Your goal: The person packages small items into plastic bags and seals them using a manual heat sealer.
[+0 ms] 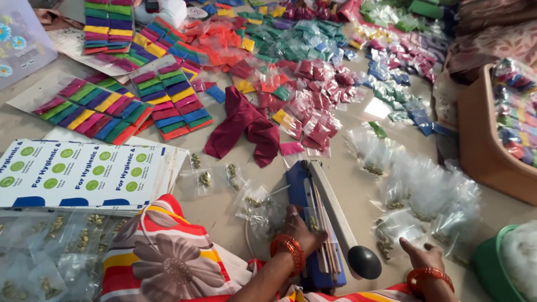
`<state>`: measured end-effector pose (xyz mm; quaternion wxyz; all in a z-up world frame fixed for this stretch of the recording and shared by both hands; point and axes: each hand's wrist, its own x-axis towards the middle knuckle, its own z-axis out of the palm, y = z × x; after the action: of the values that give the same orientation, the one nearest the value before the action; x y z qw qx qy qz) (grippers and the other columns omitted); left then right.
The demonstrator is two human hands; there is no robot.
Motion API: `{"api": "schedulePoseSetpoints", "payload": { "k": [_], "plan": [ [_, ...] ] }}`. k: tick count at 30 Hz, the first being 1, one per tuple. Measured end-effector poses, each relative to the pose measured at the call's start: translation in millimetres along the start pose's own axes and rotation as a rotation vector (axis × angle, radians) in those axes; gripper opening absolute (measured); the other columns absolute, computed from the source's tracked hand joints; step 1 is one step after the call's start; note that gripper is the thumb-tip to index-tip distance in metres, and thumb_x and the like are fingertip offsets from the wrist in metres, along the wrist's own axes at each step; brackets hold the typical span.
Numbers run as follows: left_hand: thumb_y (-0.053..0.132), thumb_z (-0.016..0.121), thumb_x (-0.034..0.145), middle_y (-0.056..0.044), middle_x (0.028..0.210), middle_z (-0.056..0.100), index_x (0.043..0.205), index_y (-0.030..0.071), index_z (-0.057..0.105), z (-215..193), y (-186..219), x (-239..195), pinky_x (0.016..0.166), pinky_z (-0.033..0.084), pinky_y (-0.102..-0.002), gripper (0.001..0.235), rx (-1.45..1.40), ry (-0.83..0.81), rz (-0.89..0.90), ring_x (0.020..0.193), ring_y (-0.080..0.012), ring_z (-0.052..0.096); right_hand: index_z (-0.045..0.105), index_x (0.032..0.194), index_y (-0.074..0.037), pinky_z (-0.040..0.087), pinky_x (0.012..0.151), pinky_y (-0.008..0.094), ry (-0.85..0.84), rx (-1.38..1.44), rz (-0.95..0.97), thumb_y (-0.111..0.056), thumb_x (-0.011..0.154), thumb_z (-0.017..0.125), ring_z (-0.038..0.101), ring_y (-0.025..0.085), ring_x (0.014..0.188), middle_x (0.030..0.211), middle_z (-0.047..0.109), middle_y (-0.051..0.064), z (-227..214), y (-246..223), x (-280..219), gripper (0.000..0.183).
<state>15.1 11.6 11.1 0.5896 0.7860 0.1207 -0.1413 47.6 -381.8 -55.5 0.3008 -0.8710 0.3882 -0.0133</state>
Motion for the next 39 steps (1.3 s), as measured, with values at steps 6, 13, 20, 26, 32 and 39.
{"api": "schedulePoseSetpoints", "payload": {
  "k": [6,13,20,26,32,39],
  "plan": [
    [0.033,0.082,0.074,-0.024,0.131,0.059,0.133,0.008,0.036,6.8,5.1,29.7,0.099,0.051,-0.046,0.078,-0.090,0.175,-0.035,0.116,-0.0405,0.063,0.047,0.140,0.002,0.051,0.099,0.050,0.052,-0.107,0.065,-0.048,0.069,0.094,0.064,0.047,0.114,0.128,0.062,0.033,18.1,-18.4,-19.9,0.099],
    [0.032,0.082,0.074,-0.024,0.135,0.057,0.136,0.009,0.035,-3.7,19.4,12.1,0.100,0.052,-0.045,0.081,-0.093,0.143,-0.020,0.116,-0.0398,0.063,0.048,0.135,0.002,0.056,0.094,0.046,0.039,-0.018,0.013,-0.044,0.067,0.092,0.075,0.041,0.102,0.109,0.076,0.027,15.9,-27.8,-42.9,0.093],
    [0.019,0.093,0.059,-0.029,0.143,0.044,0.151,0.007,0.017,14.7,-21.5,-5.1,0.105,0.042,-0.046,0.120,-0.003,0.175,0.299,0.125,-0.0449,0.048,0.063,0.126,0.005,0.057,0.092,0.045,0.065,-0.143,-0.103,-0.047,0.062,0.097,0.072,0.038,0.104,0.111,0.073,0.028,19.4,-29.9,-45.6,0.089],
    [0.025,0.072,0.082,-0.013,0.102,0.075,0.126,0.003,0.056,1.4,-11.1,5.5,0.069,0.062,-0.038,0.052,-0.314,0.029,-0.103,0.079,-0.0255,0.074,0.073,0.120,0.000,0.058,0.089,0.044,-0.030,-0.298,-0.120,-0.049,0.061,0.098,0.074,0.035,0.103,0.112,0.076,0.024,31.3,-18.9,-34.0,0.081],
    [0.037,0.072,0.088,-0.009,0.077,0.075,0.100,0.003,0.075,-1.5,2.6,4.5,0.054,0.056,-0.030,0.036,-0.331,-0.085,-0.068,0.056,-0.0140,0.067,0.075,0.109,0.000,0.061,0.076,0.046,-0.172,-0.068,-0.187,-0.049,0.080,0.083,0.080,0.037,0.085,0.097,0.079,0.020,26.2,-27.1,-51.5,0.057],
    [0.039,0.075,0.089,-0.008,0.081,0.077,0.098,0.005,0.070,17.1,-22.6,42.4,0.071,0.058,-0.038,0.036,-0.231,0.163,0.048,0.073,-0.0212,0.074,0.054,0.139,-0.019,0.057,0.076,0.043,-0.074,-0.164,-0.559,-0.038,0.088,0.075,0.076,0.032,0.088,0.097,0.079,0.010,39.1,-44.0,-83.1,0.058]
  ]
}}
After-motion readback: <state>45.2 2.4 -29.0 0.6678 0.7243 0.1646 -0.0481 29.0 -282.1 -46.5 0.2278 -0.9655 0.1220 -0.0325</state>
